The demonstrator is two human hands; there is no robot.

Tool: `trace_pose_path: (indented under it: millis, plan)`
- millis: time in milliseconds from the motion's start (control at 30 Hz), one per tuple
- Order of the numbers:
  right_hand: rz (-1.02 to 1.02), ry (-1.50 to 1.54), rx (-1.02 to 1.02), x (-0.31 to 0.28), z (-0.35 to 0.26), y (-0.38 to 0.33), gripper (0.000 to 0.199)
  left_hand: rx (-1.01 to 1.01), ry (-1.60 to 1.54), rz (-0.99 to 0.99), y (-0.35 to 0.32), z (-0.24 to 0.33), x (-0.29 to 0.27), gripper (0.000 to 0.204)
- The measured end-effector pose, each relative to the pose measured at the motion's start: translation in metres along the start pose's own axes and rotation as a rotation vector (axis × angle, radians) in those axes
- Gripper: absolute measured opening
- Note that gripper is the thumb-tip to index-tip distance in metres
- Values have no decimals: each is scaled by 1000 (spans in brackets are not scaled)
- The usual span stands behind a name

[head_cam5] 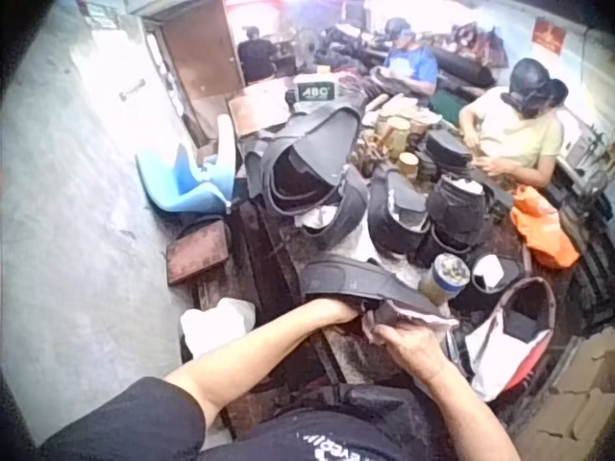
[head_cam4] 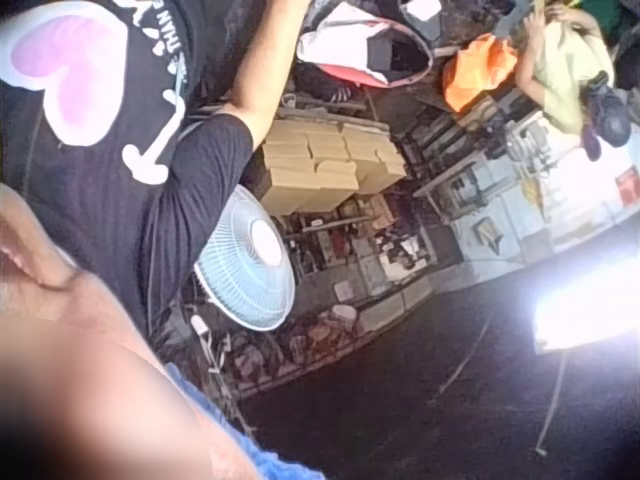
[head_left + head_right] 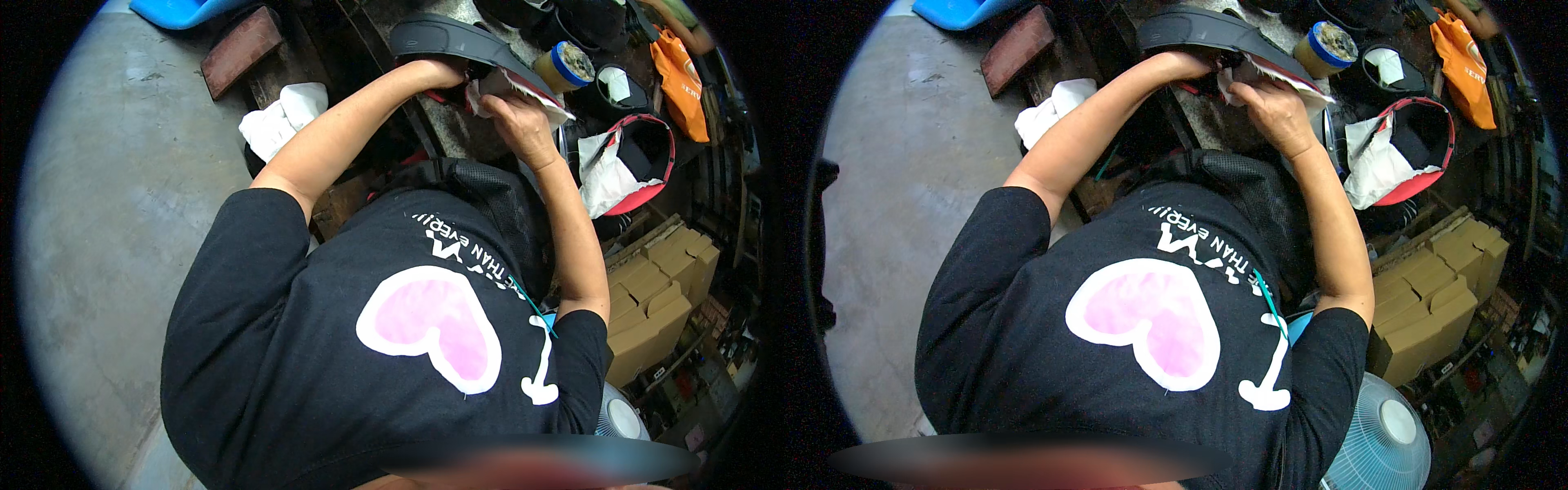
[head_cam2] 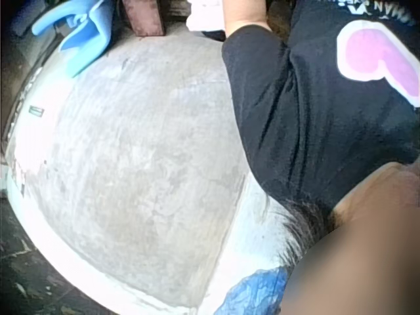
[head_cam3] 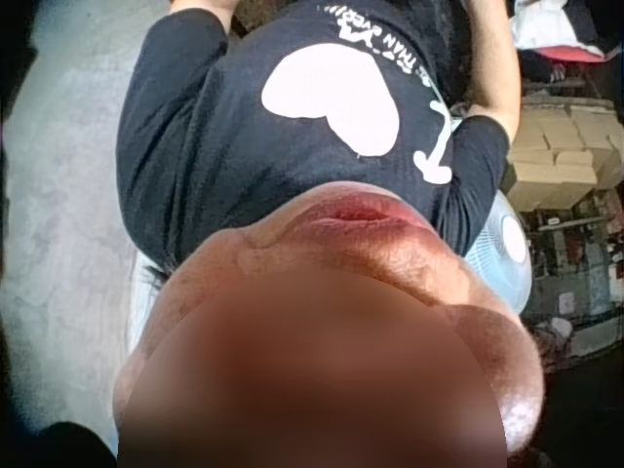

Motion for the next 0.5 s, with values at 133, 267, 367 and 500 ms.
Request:
trace_pose_path:
  millis: [133, 267, 367, 500]
  plan:
    - [-84, 308, 206, 4, 2, -8, 38, -32, -45, -107, 4, 1, -1, 41]
    - [43, 361, 363, 17, 20, -8, 45, -42, -72, -211, 5, 1, -4, 43]
    - [-53, 350, 359, 30, 26, -10, 45, -59, -70, -234, 5, -3, -1, 44]
    - [-192, 206, 278, 31, 22, -14, 45, -20, -72, -138, 6, -4, 3, 47]
Point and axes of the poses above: each hand's wrist, its own y-axis towards the middle knuckle, its own x-axis out of the palm, z = x × y, the point moved 2 cm from there along y, towards the middle knuckle
